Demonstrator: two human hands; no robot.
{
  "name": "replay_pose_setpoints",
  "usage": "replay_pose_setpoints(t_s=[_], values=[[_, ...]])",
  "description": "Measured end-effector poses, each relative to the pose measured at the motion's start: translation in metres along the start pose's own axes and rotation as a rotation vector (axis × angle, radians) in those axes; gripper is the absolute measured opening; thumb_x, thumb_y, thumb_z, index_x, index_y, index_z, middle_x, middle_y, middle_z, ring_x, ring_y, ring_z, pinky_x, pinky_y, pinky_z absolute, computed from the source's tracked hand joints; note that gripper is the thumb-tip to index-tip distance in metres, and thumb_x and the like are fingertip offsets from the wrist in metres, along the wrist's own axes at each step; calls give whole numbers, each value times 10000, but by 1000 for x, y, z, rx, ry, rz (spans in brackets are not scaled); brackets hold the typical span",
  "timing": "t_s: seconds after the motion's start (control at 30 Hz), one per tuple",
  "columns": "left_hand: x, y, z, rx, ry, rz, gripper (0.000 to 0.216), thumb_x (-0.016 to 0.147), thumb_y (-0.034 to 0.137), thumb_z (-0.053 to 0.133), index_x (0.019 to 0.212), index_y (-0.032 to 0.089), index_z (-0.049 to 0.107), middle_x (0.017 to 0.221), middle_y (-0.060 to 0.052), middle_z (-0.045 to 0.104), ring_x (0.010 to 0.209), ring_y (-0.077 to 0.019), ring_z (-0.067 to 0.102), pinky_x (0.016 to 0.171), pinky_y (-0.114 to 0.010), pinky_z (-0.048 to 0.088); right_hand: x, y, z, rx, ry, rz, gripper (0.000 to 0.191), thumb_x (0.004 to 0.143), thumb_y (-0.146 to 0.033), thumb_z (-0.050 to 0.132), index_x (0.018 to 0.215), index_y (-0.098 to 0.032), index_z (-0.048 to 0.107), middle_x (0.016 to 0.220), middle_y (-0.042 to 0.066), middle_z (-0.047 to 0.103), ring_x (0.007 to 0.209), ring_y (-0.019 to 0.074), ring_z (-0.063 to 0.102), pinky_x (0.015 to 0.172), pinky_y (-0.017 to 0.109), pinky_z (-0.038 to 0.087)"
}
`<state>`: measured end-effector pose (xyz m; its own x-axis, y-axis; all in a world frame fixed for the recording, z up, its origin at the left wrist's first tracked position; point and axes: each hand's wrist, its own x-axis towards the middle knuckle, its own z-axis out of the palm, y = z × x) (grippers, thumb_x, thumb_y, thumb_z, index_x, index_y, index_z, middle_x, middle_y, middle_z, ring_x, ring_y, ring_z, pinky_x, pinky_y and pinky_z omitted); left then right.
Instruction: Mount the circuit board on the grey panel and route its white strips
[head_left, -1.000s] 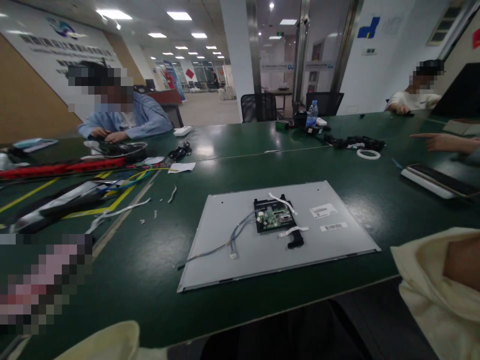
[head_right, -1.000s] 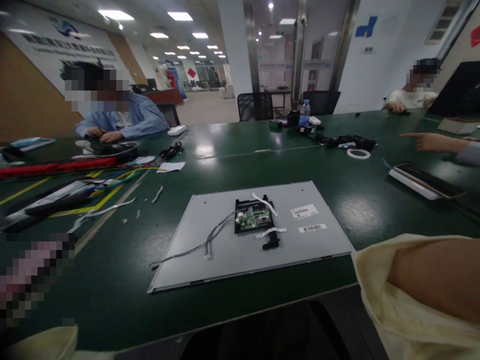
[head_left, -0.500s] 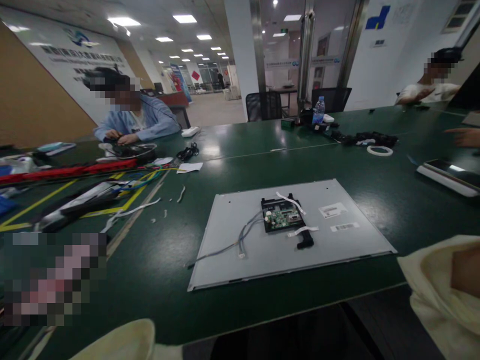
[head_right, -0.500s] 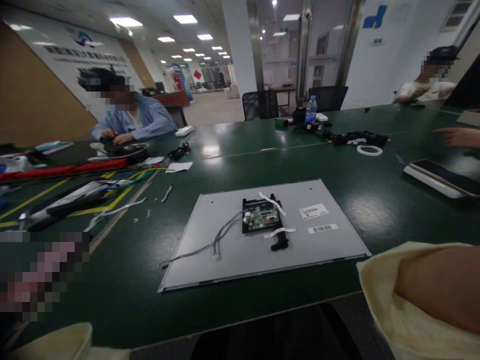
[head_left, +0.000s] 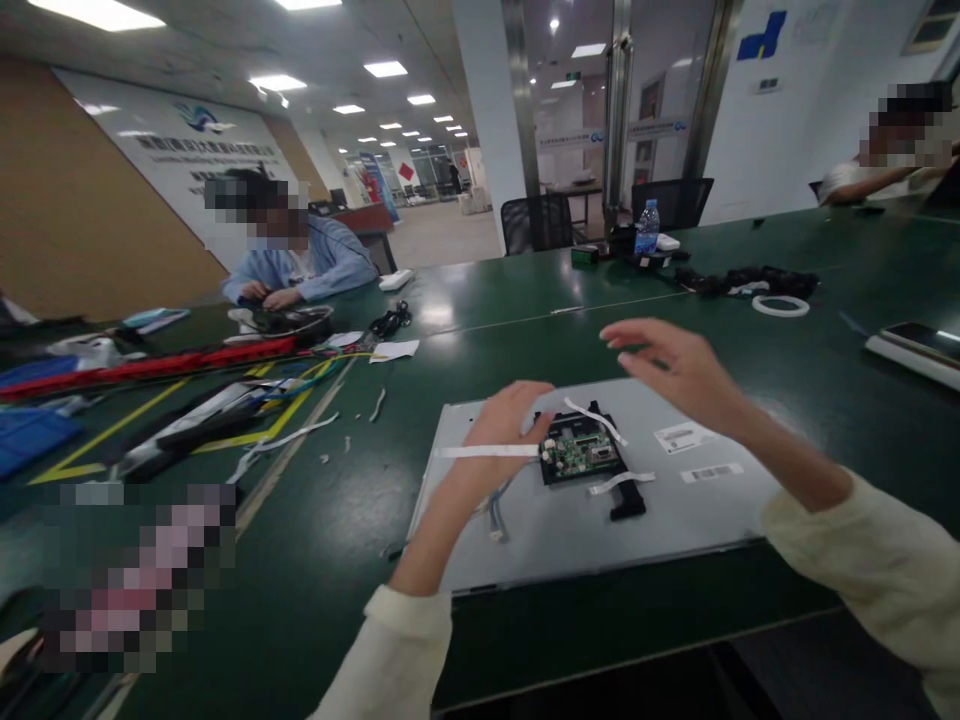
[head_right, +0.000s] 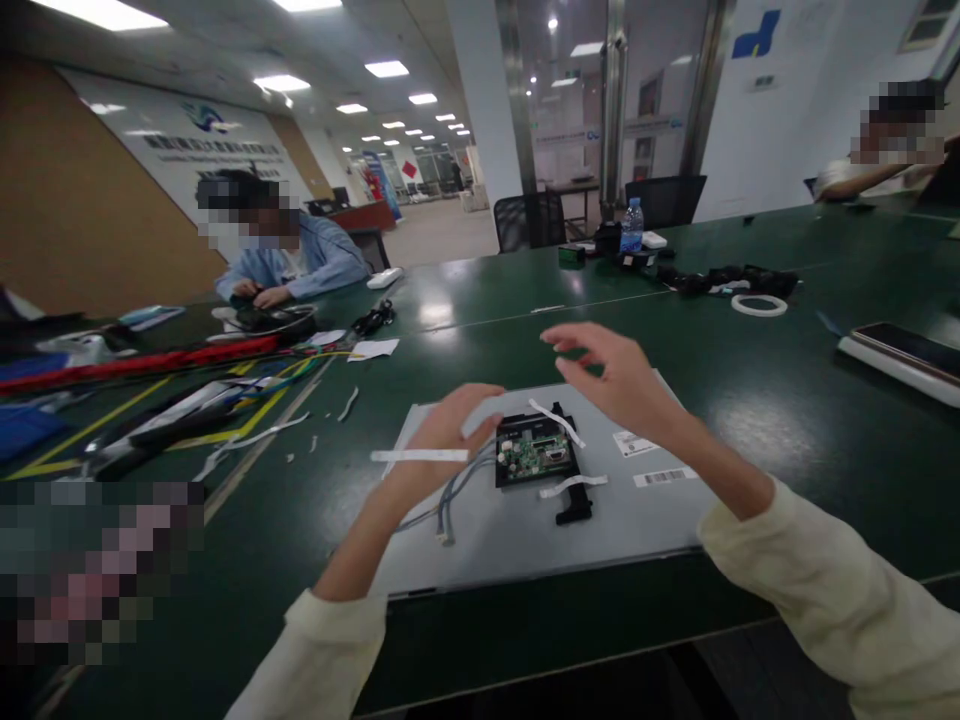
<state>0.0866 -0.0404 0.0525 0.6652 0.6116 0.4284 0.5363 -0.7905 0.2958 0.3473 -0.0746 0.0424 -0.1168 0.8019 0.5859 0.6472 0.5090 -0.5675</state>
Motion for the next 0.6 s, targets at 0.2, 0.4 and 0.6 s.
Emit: replay_pose_setpoints(t_s=[0.2,0.4,0.6], values=[[-8,-26,75,144,-248,-108,502,904,413,486,1358,207,432,1441,-120,418,1342,-301,364,1097,-494,313,-23,77,61,-208,-133,155,340,886,-270,484,1183,-162,608,1273,122,565,1219,226,503,1076,423,367],[-17,-35,73,71,-278,-173,563,938,536,353,1381,191,397,1496,-140,341,1371,-280,335,1122,-469,283,-32,78,66,-152,-202,138,400,928,-385,434,1260,-196,552,1302,101,557,1215,208,511,1064,400,382],[-20,-39,74,32,-312,-178,590,935,570,320,1405,216,363,1532,-122,277,1411,-276,262,1148,-472,229,-31,75,65,-172,-301,95,475,944,-466,383,1337,-221,489,1352,77,528,1262,211,470,1089,407,356]])
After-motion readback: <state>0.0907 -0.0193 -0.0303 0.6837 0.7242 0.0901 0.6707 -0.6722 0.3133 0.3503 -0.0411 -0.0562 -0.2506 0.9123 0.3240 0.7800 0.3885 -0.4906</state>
